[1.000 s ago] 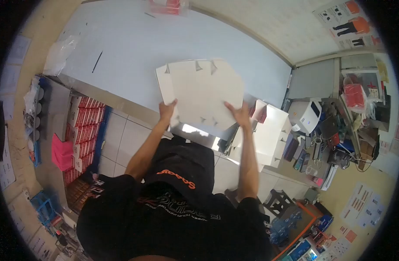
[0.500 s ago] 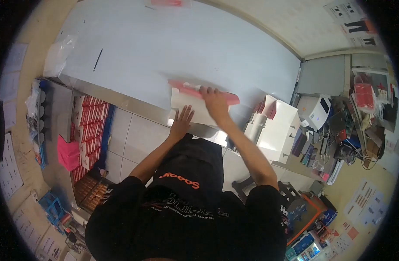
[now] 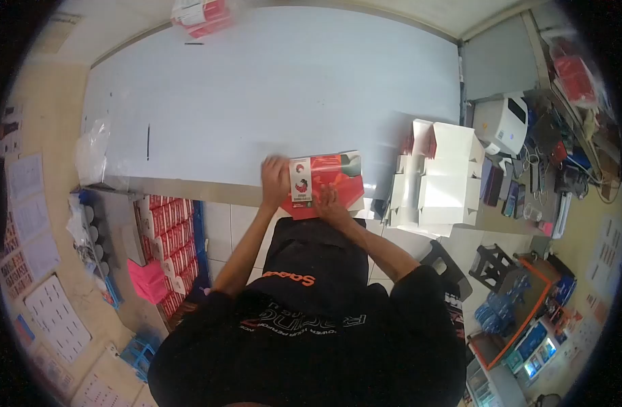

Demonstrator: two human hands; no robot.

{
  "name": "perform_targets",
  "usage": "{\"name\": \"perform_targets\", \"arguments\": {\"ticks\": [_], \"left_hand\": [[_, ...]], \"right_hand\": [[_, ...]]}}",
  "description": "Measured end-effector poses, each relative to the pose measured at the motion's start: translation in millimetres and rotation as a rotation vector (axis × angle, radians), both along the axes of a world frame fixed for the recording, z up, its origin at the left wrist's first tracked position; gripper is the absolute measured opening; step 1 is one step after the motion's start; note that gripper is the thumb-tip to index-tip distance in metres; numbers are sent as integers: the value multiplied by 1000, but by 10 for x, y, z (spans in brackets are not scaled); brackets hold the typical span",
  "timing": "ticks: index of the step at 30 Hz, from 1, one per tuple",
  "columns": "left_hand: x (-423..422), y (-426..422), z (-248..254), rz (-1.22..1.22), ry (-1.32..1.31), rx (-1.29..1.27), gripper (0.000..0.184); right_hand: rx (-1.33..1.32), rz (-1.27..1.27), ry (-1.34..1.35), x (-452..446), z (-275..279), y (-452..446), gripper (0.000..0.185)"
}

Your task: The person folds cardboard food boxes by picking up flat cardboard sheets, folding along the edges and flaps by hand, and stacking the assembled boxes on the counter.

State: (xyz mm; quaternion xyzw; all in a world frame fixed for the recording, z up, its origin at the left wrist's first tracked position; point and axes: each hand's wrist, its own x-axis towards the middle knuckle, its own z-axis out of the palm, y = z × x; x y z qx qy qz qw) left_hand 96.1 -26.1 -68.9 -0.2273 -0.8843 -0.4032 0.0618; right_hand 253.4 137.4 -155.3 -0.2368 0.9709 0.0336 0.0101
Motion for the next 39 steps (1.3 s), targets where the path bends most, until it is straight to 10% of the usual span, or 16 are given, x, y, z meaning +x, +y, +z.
{"name": "perform_targets", "arguments": {"ticks": [6,17,20,22,25,32,39], "left_hand": [[-212,782,-903,-71,-70,-430,20],[-158,738,-969,-41,-67,-478,24],[-497,676,-905,-70,-217,-359,23],[-714,500,-977,-213,-1151,323,38],[-1170,430,95,-494,-1194,-147,63],[-733,628,149,-180,-817,-684,50],[76,339,-495,-35,-106,-419,36]], "right_hand": [[-62,5,38,15,68,63,48],[-53,64,-91,-124,217,123,45],[-128,39,-166,-636,761,253,42],[-167,-161,-619,-1027,1001,415,42],[-207,-108,-578,-1711,1429,568,28],[-399,-109,-215,-1502,780,583,32],[-67,-107,85,-927,301,297,50]]}}
